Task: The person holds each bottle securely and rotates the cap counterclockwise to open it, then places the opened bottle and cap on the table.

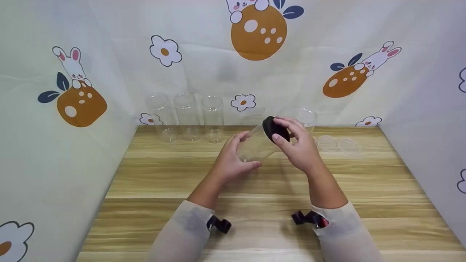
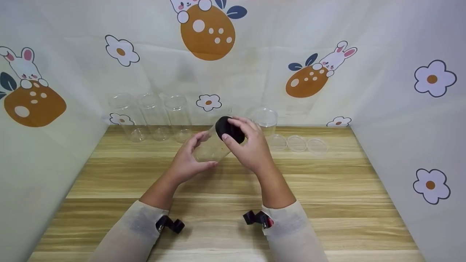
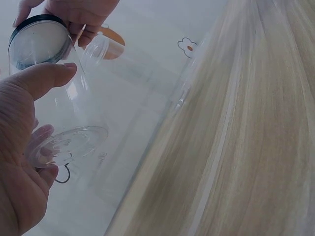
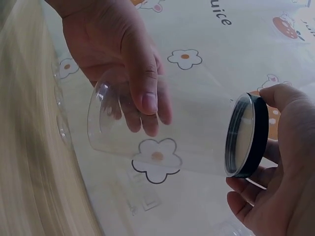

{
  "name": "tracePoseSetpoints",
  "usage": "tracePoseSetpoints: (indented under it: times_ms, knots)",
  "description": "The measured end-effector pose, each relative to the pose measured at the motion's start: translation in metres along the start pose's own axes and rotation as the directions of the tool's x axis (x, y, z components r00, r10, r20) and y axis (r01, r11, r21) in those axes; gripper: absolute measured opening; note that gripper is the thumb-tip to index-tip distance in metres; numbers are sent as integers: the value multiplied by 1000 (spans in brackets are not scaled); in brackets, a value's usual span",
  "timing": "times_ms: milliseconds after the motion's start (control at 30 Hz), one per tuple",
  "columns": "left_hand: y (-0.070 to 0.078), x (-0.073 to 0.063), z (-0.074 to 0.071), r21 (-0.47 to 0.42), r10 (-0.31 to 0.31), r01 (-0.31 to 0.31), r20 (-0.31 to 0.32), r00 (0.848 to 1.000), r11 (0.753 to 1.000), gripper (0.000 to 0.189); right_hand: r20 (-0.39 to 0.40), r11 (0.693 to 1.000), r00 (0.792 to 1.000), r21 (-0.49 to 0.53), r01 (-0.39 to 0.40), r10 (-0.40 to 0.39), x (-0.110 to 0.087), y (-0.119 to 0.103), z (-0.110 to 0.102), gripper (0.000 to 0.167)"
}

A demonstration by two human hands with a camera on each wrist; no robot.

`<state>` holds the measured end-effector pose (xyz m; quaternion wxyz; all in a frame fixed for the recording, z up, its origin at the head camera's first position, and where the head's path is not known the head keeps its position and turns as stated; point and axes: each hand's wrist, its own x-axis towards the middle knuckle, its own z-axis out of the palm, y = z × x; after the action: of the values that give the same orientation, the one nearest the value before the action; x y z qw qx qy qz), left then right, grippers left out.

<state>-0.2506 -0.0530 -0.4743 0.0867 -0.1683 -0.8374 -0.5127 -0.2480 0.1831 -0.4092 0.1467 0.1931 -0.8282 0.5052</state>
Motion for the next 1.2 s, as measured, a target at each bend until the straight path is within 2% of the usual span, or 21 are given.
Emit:
tracePoseSetpoints:
  times_ms: [200, 333, 467, 567, 733, 900, 1067, 1200]
  knots:
    - [-1, 0, 0, 4, 1, -1, 3, 1000, 1000, 100, 59, 995, 995, 60, 80, -84, -2, -1, -1, 50]
    - [-1, 0, 0, 3, 6, -6, 5, 1000, 1000, 100, 79, 992, 992, 86, 96, -103, -2, -1, 0, 60]
    - [-1, 0, 0, -1, -5, 5, 4, 1000, 1000, 100, 83, 990, 992, 114, 80, -90, -2, -1, 0, 62]
    - [-1, 0, 0, 1, -11, 11, 0, 1000, 1000, 100, 53, 992, 997, 114, 53, -60, -1, -2, 0, 54]
    - [-1, 1, 0, 5, -16, 16, -4, 1000, 1000, 98, -29, 999, 999, 8, -31, 31, 1, -2, 1, 52]
    - [0, 1, -1, 28, -18, 17, 6, 1000, 999, 100, -64, 995, 994, -51, -89, 86, 2, -1, 1, 53]
    - [-1, 1, -1, 21, -16, 16, 5, 1000, 1000, 102, -72, 998, 995, -25, -65, 63, 2, -1, 1, 49]
    - [-1, 0, -1, 12, -15, 15, 2, 1000, 1000, 101, -40, 1000, 999, 6, -19, 19, 1, -1, 1, 44]
